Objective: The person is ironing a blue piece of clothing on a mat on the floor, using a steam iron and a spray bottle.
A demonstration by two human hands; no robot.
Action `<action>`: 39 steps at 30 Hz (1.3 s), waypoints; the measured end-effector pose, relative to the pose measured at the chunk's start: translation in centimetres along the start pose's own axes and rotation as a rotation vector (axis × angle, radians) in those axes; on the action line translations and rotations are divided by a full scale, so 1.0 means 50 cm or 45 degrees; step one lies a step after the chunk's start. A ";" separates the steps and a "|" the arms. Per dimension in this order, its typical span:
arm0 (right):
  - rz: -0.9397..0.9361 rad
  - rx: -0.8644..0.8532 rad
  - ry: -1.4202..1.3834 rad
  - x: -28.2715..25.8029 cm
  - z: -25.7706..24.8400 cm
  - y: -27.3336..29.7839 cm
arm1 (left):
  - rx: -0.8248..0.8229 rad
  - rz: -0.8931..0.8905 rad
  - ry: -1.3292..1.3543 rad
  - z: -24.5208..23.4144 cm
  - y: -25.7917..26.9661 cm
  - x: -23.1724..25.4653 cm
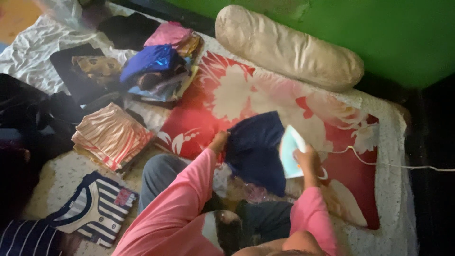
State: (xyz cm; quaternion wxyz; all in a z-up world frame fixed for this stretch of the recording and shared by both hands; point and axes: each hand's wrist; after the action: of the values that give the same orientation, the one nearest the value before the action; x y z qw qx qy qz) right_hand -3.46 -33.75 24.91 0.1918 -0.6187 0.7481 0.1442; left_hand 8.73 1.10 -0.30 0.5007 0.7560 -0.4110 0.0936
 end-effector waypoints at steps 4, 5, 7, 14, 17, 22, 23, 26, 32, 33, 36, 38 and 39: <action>-0.092 -0.150 -0.043 -0.088 0.083 -0.007 | -0.293 -0.105 1.393 0.053 -0.004 -0.056; -0.224 -0.185 0.026 -0.095 0.120 -0.012 | -0.174 -0.097 1.301 0.053 -0.004 -0.058; -0.362 -0.215 0.091 -0.126 0.176 -0.006 | -0.051 -0.083 1.208 0.043 0.003 -0.056; -0.554 -0.241 0.289 -0.239 0.239 0.053 | -0.076 0.088 1.246 0.047 0.004 -0.064; -0.619 -0.132 0.283 -0.273 0.258 0.027 | -0.036 0.071 1.194 0.041 -0.019 -0.059; -0.550 -0.066 0.316 -0.322 0.291 0.004 | -0.038 0.053 1.000 0.031 -0.020 -0.067; -0.529 -0.037 0.320 -0.330 0.294 0.002 | -0.049 0.044 0.923 0.034 -0.018 -0.075; -0.497 -0.044 0.332 -0.319 0.295 0.000 | -0.154 0.078 0.925 0.052 -0.017 -0.085; -0.497 -0.279 0.292 -0.242 0.262 0.030 | -0.323 0.206 0.894 0.039 -0.013 -0.075; -0.521 -0.319 0.330 -0.229 0.253 0.048 | -0.296 0.106 0.653 0.033 -0.013 -0.070; -0.578 -0.254 0.350 -0.214 0.234 0.085 | -0.216 0.382 0.942 0.011 0.056 -0.061; -0.561 -0.250 0.360 -0.232 0.233 0.090 | -0.170 0.268 0.765 0.027 0.002 -0.070; -0.549 -0.250 0.370 -0.240 0.232 0.095 | -0.118 0.154 0.591 0.038 -0.023 -0.077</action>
State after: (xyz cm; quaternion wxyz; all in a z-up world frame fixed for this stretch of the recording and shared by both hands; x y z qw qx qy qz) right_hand -4.91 -17.13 20.12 0.0479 -0.7933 0.6014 0.0816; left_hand 6.56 1.75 -4.12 0.6095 0.6645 -0.3334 0.2754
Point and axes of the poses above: each hand's wrist, its own y-axis away from the middle knuckle, its own z-axis out of the palm, x = y × z, and after that the axes turned 9 degrees about -z, right-handed
